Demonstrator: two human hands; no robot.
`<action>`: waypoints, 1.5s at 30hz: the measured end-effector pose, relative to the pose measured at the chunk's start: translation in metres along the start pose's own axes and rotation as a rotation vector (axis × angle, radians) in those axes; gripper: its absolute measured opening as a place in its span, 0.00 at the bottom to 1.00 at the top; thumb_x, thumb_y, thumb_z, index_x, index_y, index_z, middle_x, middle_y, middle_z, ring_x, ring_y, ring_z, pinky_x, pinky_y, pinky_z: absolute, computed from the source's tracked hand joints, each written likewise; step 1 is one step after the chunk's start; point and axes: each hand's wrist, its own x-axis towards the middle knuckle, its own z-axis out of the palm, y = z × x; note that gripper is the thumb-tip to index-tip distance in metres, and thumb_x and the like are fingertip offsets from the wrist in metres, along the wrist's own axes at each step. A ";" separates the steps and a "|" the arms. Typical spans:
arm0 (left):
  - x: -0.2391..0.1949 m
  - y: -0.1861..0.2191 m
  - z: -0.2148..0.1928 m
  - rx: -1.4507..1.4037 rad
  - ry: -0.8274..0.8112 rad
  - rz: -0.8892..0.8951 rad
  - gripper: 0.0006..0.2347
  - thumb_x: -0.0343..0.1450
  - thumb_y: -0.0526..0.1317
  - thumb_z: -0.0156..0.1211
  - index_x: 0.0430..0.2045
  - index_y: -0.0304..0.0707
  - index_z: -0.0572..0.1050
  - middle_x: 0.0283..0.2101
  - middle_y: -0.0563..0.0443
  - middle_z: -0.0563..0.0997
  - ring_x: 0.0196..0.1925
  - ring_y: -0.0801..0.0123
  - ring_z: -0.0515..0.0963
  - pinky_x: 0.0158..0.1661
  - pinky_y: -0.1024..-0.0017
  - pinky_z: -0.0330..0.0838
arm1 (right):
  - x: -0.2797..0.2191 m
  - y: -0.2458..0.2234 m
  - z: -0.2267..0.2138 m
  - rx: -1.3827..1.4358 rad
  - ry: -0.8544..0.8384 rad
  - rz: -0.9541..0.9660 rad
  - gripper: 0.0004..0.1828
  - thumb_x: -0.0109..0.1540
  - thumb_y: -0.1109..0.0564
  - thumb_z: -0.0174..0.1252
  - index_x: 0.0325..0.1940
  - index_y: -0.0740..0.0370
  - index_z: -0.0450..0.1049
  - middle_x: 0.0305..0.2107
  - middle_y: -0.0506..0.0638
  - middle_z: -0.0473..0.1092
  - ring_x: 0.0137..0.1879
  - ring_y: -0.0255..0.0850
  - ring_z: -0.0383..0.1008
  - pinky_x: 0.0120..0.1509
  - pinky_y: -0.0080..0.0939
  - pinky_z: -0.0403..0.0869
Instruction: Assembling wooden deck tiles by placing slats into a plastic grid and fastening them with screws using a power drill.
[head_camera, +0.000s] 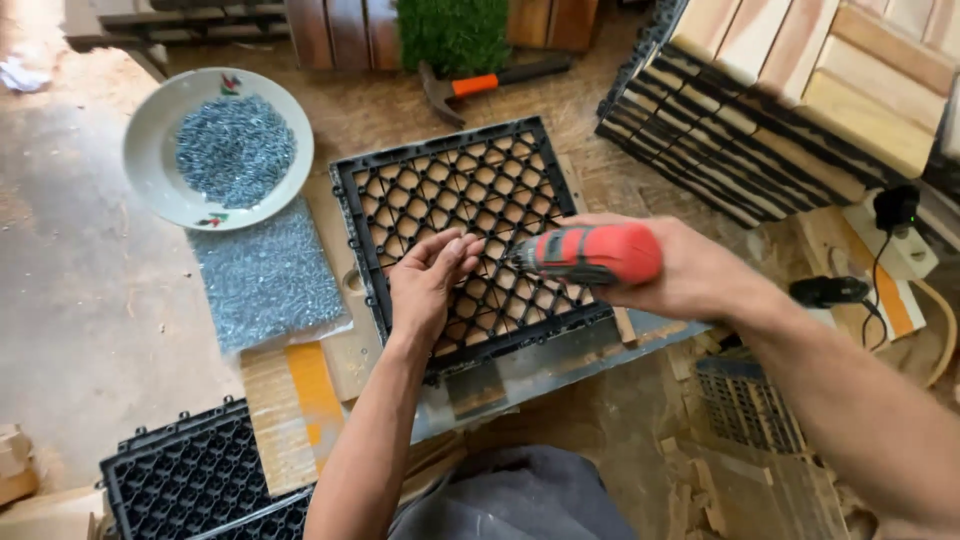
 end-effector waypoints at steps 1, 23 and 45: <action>-0.001 -0.002 0.000 -0.001 0.010 0.015 0.14 0.72 0.27 0.63 0.50 0.17 0.75 0.49 0.24 0.82 0.48 0.48 0.85 0.48 0.63 0.85 | -0.008 0.015 0.002 -0.002 -0.007 -0.017 0.33 0.47 0.57 0.71 0.58 0.42 0.79 0.49 0.50 0.81 0.57 0.48 0.81 0.64 0.52 0.73; -0.015 -0.054 0.039 -0.210 0.025 -0.329 0.13 0.69 0.43 0.66 0.36 0.30 0.77 0.34 0.42 0.83 0.30 0.72 0.82 0.31 0.82 0.81 | -0.090 0.102 0.102 0.633 0.465 -0.071 0.24 0.54 0.60 0.69 0.53 0.58 0.74 0.23 0.48 0.77 0.24 0.38 0.77 0.32 0.42 0.82; -0.025 -0.022 0.067 -0.193 0.002 -0.495 0.15 0.69 0.42 0.67 0.37 0.21 0.78 0.35 0.37 0.84 0.25 0.73 0.81 0.28 0.83 0.81 | -0.095 0.089 0.061 0.289 0.390 -0.274 0.42 0.51 0.61 0.70 0.69 0.65 0.66 0.62 0.56 0.72 0.67 0.43 0.74 0.75 0.42 0.67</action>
